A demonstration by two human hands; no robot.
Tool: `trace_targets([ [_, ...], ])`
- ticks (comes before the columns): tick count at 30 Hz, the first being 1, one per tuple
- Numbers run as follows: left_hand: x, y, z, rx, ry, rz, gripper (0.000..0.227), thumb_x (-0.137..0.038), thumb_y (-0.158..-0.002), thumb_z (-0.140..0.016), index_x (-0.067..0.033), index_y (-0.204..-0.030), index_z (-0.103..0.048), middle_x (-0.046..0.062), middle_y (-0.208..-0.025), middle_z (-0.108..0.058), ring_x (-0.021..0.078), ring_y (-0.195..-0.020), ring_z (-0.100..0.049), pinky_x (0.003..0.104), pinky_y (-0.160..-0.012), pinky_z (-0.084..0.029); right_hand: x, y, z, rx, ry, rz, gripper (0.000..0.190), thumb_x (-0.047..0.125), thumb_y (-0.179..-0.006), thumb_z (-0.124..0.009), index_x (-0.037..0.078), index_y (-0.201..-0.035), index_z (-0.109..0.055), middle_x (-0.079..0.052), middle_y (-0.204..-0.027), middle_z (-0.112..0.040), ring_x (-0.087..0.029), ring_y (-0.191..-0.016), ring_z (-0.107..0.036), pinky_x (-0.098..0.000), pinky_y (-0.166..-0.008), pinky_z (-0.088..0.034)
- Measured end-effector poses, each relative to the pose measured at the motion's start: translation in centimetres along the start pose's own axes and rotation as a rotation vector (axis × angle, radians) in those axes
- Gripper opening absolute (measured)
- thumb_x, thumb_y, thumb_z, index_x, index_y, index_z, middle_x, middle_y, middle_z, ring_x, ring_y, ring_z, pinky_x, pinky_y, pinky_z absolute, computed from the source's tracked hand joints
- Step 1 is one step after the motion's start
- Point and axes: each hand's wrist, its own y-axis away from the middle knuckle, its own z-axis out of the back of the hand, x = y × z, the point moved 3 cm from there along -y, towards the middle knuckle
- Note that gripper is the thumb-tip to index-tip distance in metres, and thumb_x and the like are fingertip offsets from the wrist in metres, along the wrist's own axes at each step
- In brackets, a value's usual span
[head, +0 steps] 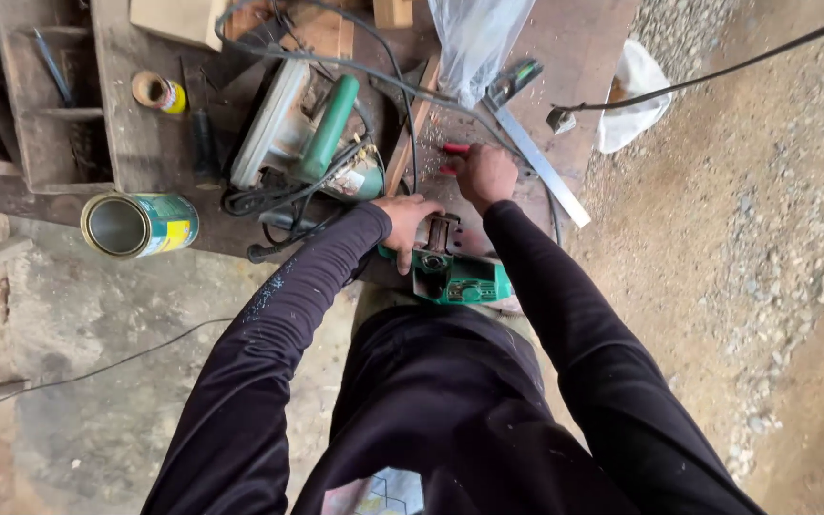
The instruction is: The person adjusts the blade on a green electric wood planer at a workbench. They loosen fasteners with a wrench, reposition the metal sole plate and blade assembly, tighten the screws with a hex key, and slide a metal straightedge across the sole to check the blade setting.
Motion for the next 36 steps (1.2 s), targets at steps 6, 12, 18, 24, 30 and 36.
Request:
trace_targets([
  [6,-0.8,0.1,0.7,0.038,-0.024,0.022,0.14,-0.031,-0.038,-0.103,-0.0309,-0.158,-0.032,0.013,-0.149,-0.046,0.0378,-0.137,-0.048,0.048,-0.109,-0.046,-0.1,-0.5,0.1,0.052,-0.042,0.038,0.028,0.038,-0.082,-0.079,0.01,-0.085,-0.078,-0.018,-0.084,-0.074,-0.039,-0.081,-0.072,-0.0495,-0.073,-0.057],
  [12,-1.2,0.2,1.4,0.122,-0.062,0.036,0.142,-0.029,-0.04,-0.103,-0.0384,-0.16,-0.028,0.013,-0.151,-0.044,0.0391,-0.138,-0.048,0.05,-0.108,-0.047,-1.4,2.6,4.7,-0.229,-0.538,0.141,0.018,0.019,-0.095,-0.072,0.002,-0.099,-0.07,-0.014,-0.088,-0.076,-0.023,-0.079,-0.077,-0.0355,-0.071,-0.06],
  [18,-2.0,-0.1,2.5,0.229,-0.047,0.007,0.144,-0.024,-0.039,-0.103,-0.0408,-0.159,-0.026,0.015,-0.15,-0.042,0.0409,-0.136,-0.049,0.051,-0.105,-0.049,-9.2,10.3,5.2,-0.096,-0.864,-0.28,0.018,0.018,-0.103,-0.063,0.001,-0.1,-0.058,-0.005,-0.087,-0.072,-0.006,-0.078,-0.073,-0.0252,-0.065,-0.059],
  [24,0.1,-1.8,2.3,0.124,0.013,-0.129,0.131,-0.025,-0.036,-0.104,-0.0258,-0.148,-0.037,0.015,-0.14,-0.055,0.0387,-0.131,-0.056,0.047,-0.107,-0.048,-10.6,15.3,1.8,-0.092,-1.034,-0.31,0.013,0.014,-0.102,-0.063,0.001,-0.101,-0.061,-0.008,-0.092,-0.074,-0.009,-0.079,-0.063,-0.0246,-0.075,-0.052],
  [30,-3.6,-1.5,4.8,0.353,-0.368,0.009,0.137,-0.013,-0.044,-0.101,-0.0425,-0.158,-0.03,0.013,-0.157,-0.04,0.0398,-0.148,-0.034,0.054,-0.117,-0.036,-8.2,20.6,-1.1,-0.127,-1.048,-0.435,0.012,0.016,-0.105,-0.059,0.004,-0.104,-0.059,-0.006,-0.101,-0.072,-0.011,-0.093,-0.069,-0.0254,-0.09,-0.056],
  [36,-4.7,0.7,4.0,0.266,-0.491,0.159,0.139,-0.011,-0.056,-0.099,-0.0431,-0.162,-0.016,0.013,-0.168,-0.02,0.0411,-0.155,-0.014,0.055,-0.123,-0.019,-12.6,18.7,-1.4,-0.166,-1.618,-0.565,0.011,0.017,-0.105,-0.055,0.006,-0.105,-0.059,-0.007,-0.102,-0.069,-0.018,-0.099,-0.072,-0.0337,-0.092,-0.058],
])
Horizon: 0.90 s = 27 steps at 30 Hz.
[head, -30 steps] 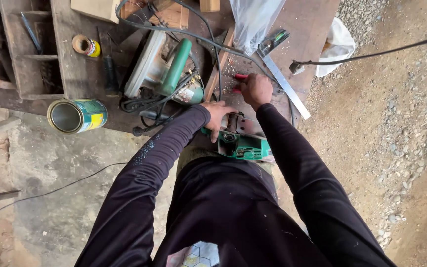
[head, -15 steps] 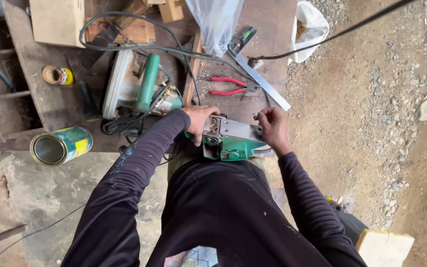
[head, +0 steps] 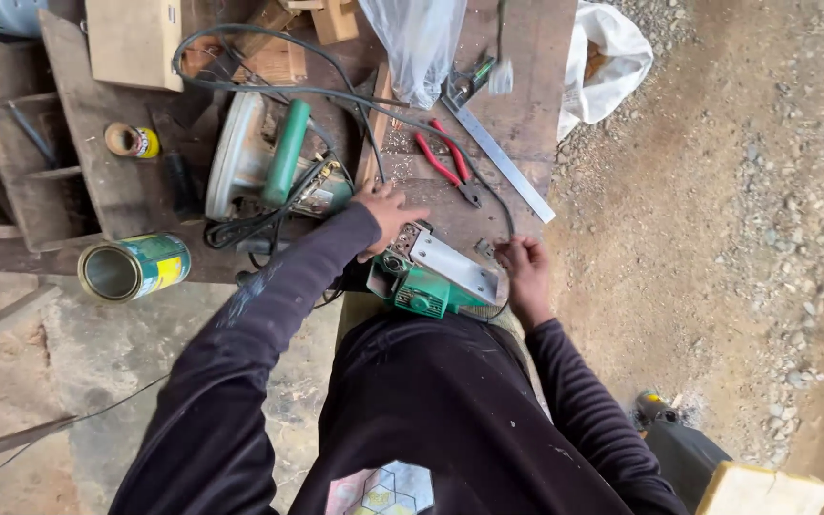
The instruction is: The person adjusts the blade on a green electric wood planer at a workbench. They loosen fasteners with a wrench, reposition the metal sole plate and blade assembly, tighten the screws with a hex key, and slide a metal straightedge across the sole to check the blade setting.
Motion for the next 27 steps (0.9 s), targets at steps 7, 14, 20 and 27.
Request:
trace_targets([
  [7,-4.0,7.9,-7.1,-1.179,0.819,0.17,0.087,-0.005,-0.073,-0.073,-0.0229,-0.153,-0.046,0.008,-0.154,-0.052,0.0277,-0.149,-0.047,0.043,-0.128,-0.038,-0.6,-2.6,7.0,0.054,0.025,0.024,0.003,0.004,-0.099,-0.057,0.006,-0.1,-0.059,-0.004,-0.095,-0.064,-0.014,-0.085,-0.064,-0.0294,-0.079,-0.054],
  [14,-8.7,3.2,-11.4,-1.127,1.519,0.677,0.113,-0.045,-0.08,-0.087,0.0009,-0.156,-0.017,0.028,-0.155,-0.032,0.0422,-0.142,-0.037,0.05,-0.116,-0.034,3.9,1.4,0.4,0.15,0.934,0.135,0.027,0.024,-0.093,-0.072,0.008,-0.112,-0.062,-0.007,-0.09,-0.062,-0.025,-0.079,-0.056,-0.0397,-0.069,-0.045],
  [20,-6.6,2.4,-8.5,-1.224,1.329,0.552,0.121,-0.038,-0.07,-0.091,-0.0015,-0.16,-0.019,0.028,-0.158,-0.035,0.043,-0.144,-0.038,0.05,-0.12,-0.033,3.1,1.7,-1.6,0.237,1.533,0.552,0.045,0.033,-0.082,-0.079,0.007,-0.116,-0.065,-0.016,-0.104,-0.068,-0.038,-0.102,-0.064,-0.0481,-0.081,-0.052],
  [27,-3.6,2.3,-4.7,-1.166,1.089,0.368,0.115,-0.037,-0.062,-0.088,-0.0105,-0.157,-0.029,0.022,-0.152,-0.047,0.0406,-0.137,-0.046,0.052,-0.113,-0.033,1.4,0.6,-1.5,0.207,1.552,0.289,0.037,0.032,-0.092,-0.073,0.004,-0.114,-0.063,-0.018,-0.107,-0.068,-0.039,-0.1,-0.067,-0.0487,-0.084,-0.053],
])
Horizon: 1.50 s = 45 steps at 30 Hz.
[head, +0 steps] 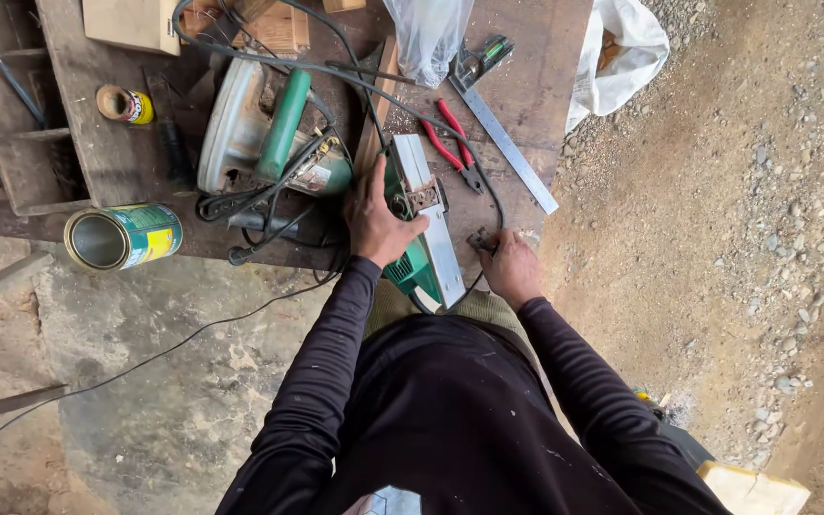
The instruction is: The person adjusts the blade on a green electric wood planer at a workbench. They loosen fasteners with a wrench, reposition the metal sole plate and blade assembly, tighten the screws with a hex key, and slide a metal straightedge across the sole to check the blade setting.
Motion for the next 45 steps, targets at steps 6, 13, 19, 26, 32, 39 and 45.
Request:
trace_targets([
  [6,0.6,1.4,-2.1,-0.194,-0.067,0.079,0.078,-0.033,-0.088,-0.077,-0.0183,-0.157,-0.044,0.017,-0.148,-0.058,0.0398,-0.138,-0.051,0.051,-0.117,-0.038,3.3,0.7,2.3,0.029,0.043,0.197,0.045,0.034,-0.084,-0.076,0.004,-0.113,-0.058,-0.02,-0.106,-0.069,-0.042,-0.097,-0.068,-0.0501,-0.077,-0.054],
  [13,-0.1,1.5,-1.2,-0.129,0.206,0.084,0.084,-0.029,-0.082,-0.076,-0.0216,-0.157,-0.04,0.014,-0.153,-0.054,0.0335,-0.14,-0.052,0.045,-0.116,-0.042,-2.3,1.0,0.7,-0.075,-0.258,-0.119,0.039,0.023,-0.1,-0.061,0.01,-0.135,-0.054,-0.016,-0.097,-0.071,-0.035,-0.088,-0.071,-0.0459,-0.082,-0.056],
  [19,-0.2,1.2,-1.0,-0.065,0.006,-0.015,0.09,-0.026,-0.077,-0.081,-0.0273,-0.158,-0.042,0.008,-0.152,-0.056,0.0329,-0.141,-0.046,0.047,-0.121,-0.034,-0.1,2.6,2.5,-0.136,-0.103,0.202,0.044,0.026,-0.083,-0.077,0.012,-0.122,-0.06,-0.018,-0.106,-0.065,-0.04,-0.087,-0.067,-0.049,-0.072,-0.054],
  [26,0.8,0.9,-1.4,-0.023,0.045,-0.044,0.091,-0.028,-0.078,-0.08,-0.0268,-0.16,-0.038,0.009,-0.154,-0.052,0.0352,-0.143,-0.042,0.047,-0.119,-0.034,-1.8,1.3,-0.5,-0.072,-0.093,-0.01,0.039,0.028,-0.088,-0.074,0.002,-0.113,-0.058,-0.021,-0.111,-0.064,-0.041,-0.099,-0.067,-0.0507,-0.083,-0.054],
  [32,-0.9,2.4,-1.1,-0.222,-0.096,-0.21,0.067,-0.031,-0.089,-0.078,-0.0184,-0.149,-0.05,0.011,-0.151,-0.051,0.0375,-0.14,-0.044,0.052,-0.118,-0.033,-5.6,0.9,-0.7,0.131,0.017,-0.068,0.045,0.033,-0.087,-0.073,-0.001,-0.11,-0.056,-0.023,-0.108,-0.064,-0.04,-0.101,-0.066,-0.0501,-0.085,-0.054],
  [39,-4.2,4.7,-0.3,-0.243,-0.388,-0.26,0.033,-0.035,-0.087,-0.076,-0.018,-0.115,-0.073,0.003,-0.127,-0.059,0.0312,-0.123,-0.053,0.053,-0.104,-0.04,-7.8,2.0,3.3,0.329,-0.495,-0.241,0.018,0.016,-0.095,-0.059,0.003,-0.107,-0.056,-0.006,-0.089,-0.059,-0.018,-0.078,-0.057,-0.0355,-0.072,-0.053],
  [45,-4.1,4.7,-0.6,-0.201,-0.501,-0.297,0.029,-0.035,-0.09,-0.074,-0.0183,-0.113,-0.074,0.004,-0.128,-0.058,0.0308,-0.121,-0.054,0.051,-0.102,-0.042,-8.5,0.3,4.3,0.327,-1.569,-0.168,0.008,0.008,-0.097,-0.061,0.007,-0.105,-0.064,0.001,-0.084,-0.054,-0.011,-0.072,-0.047,-0.026,-0.071,-0.045],
])
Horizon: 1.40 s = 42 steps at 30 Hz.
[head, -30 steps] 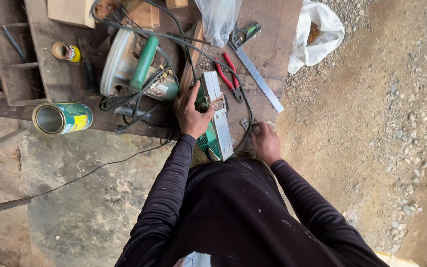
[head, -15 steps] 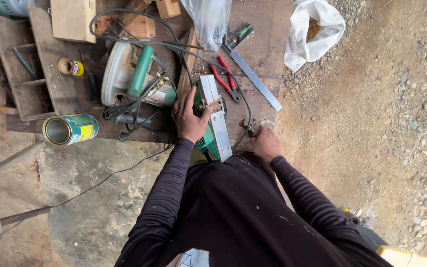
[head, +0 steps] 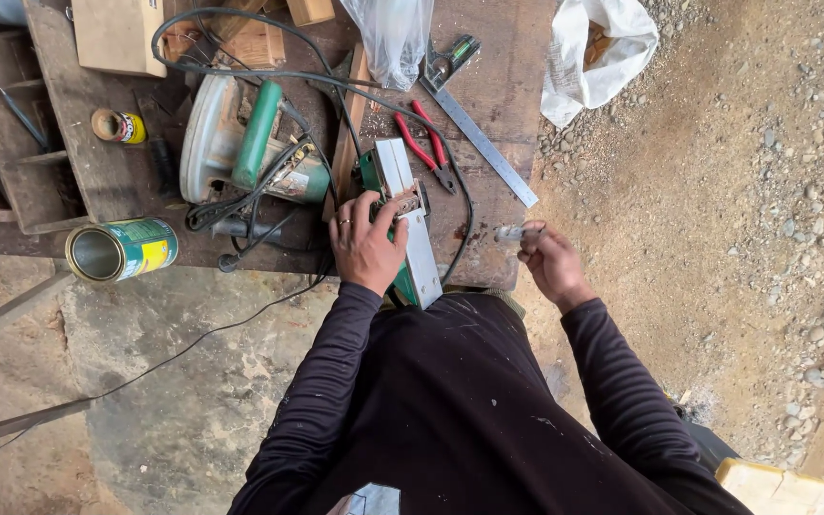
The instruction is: The person adjusts the blade on a green electric wood planer at a workbench. They loosen fasteners with a wrench, reposition the metal sole plate and blade assembly, tighten the screws with a hex key, and slide a metal straightedge across the sole to check the blade setting.
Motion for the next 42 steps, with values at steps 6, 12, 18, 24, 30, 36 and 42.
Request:
trace_targets([
  [6,-0.8,0.3,0.0,-0.042,-0.055,-0.04,0.022,-0.033,-0.091,-0.073,-0.0184,-0.108,-0.073,0.004,-0.126,-0.058,0.0301,-0.12,-0.055,0.05,-0.102,-0.043,2.1,-1.4,-4.1,0.106,-0.556,0.129,0.008,0.016,-0.1,-0.066,0.009,-0.101,-0.064,-0.007,-0.098,-0.07,-0.01,-0.081,-0.054,-0.027,-0.078,-0.047],
  [12,-1.4,0.3,0.3,-0.035,-0.077,-0.05,0.033,-0.033,-0.089,-0.074,-0.015,-0.115,-0.067,0.006,-0.126,-0.057,0.0314,-0.12,-0.054,0.051,-0.1,-0.044,2.8,-3.5,-8.8,0.085,-0.636,0.159,0.014,0.024,-0.102,-0.066,0.01,-0.1,-0.063,-0.004,-0.093,-0.068,-0.015,-0.083,-0.062,-0.0293,-0.074,-0.05],
  [18,-1.5,0.6,0.1,-0.015,-0.094,-0.024,0.039,-0.034,-0.087,-0.075,-0.0148,-0.119,-0.066,0.007,-0.13,-0.056,0.0317,-0.122,-0.054,0.051,-0.101,-0.043,0.2,-6.2,-10.4,0.037,-0.32,-0.013,0.019,0.021,-0.105,-0.057,0.006,-0.114,-0.065,0.0,-0.09,-0.063,-0.009,-0.074,-0.056,-0.0256,-0.067,-0.048],
  [24,-1.7,0.4,0.2,-0.013,-0.083,0.015,0.043,-0.035,-0.085,-0.076,-0.0137,-0.121,-0.064,0.007,-0.134,-0.056,0.032,-0.125,-0.053,0.051,-0.103,-0.043,-1.0,-6.9,-12.1,0.018,0.206,0.071,0.013,0.022,-0.107,-0.061,0.01,-0.109,-0.061,0.005,-0.083,-0.055,-0.006,-0.067,-0.045,-0.0237,-0.059,-0.041],
  [30,-1.8,0.2,0.4,-0.014,-0.04,0.082,0.043,-0.036,-0.083,-0.077,-0.0126,-0.116,-0.064,0.006,-0.133,-0.055,0.0309,-0.125,-0.052,0.05,-0.101,-0.042,0.1,-6.3,-13.2,-0.044,0.403,0.052,0.015,0.023,-0.101,-0.063,0.009,-0.106,-0.06,0.003,-0.081,-0.06,-0.007,-0.063,-0.045,-0.0246,-0.055,-0.04],
  [36,-1.9,0.2,-0.6,-0.014,-0.039,0.138,0.038,-0.032,-0.082,-0.076,-0.0121,-0.112,-0.063,0.005,-0.131,-0.054,0.0317,-0.122,-0.053,0.05,-0.1,-0.043,0.0,-6.0,-13.2,-0.014,0.53,0.127,0.019,0.024,-0.104,-0.064,0.005,-0.106,-0.062,0.001,-0.086,-0.059,-0.008,-0.073,-0.048,-0.0257,-0.065,-0.043],
  [42,-2.0,0.1,-0.6,-0.037,-0.041,0.148,0.036,-0.029,-0.081,-0.074,-0.012,-0.11,-0.064,0.004,-0.132,-0.055,0.031,-0.121,-0.053,0.049,-0.099,-0.045,0.2,-6.1,-13.8,0.028,0.534,0.14,0.021,0.024,-0.103,-0.064,0.004,-0.107,-0.063,0.0,-0.092,-0.065,-0.009,-0.085,-0.058,-0.0271,-0.08,-0.052],
])
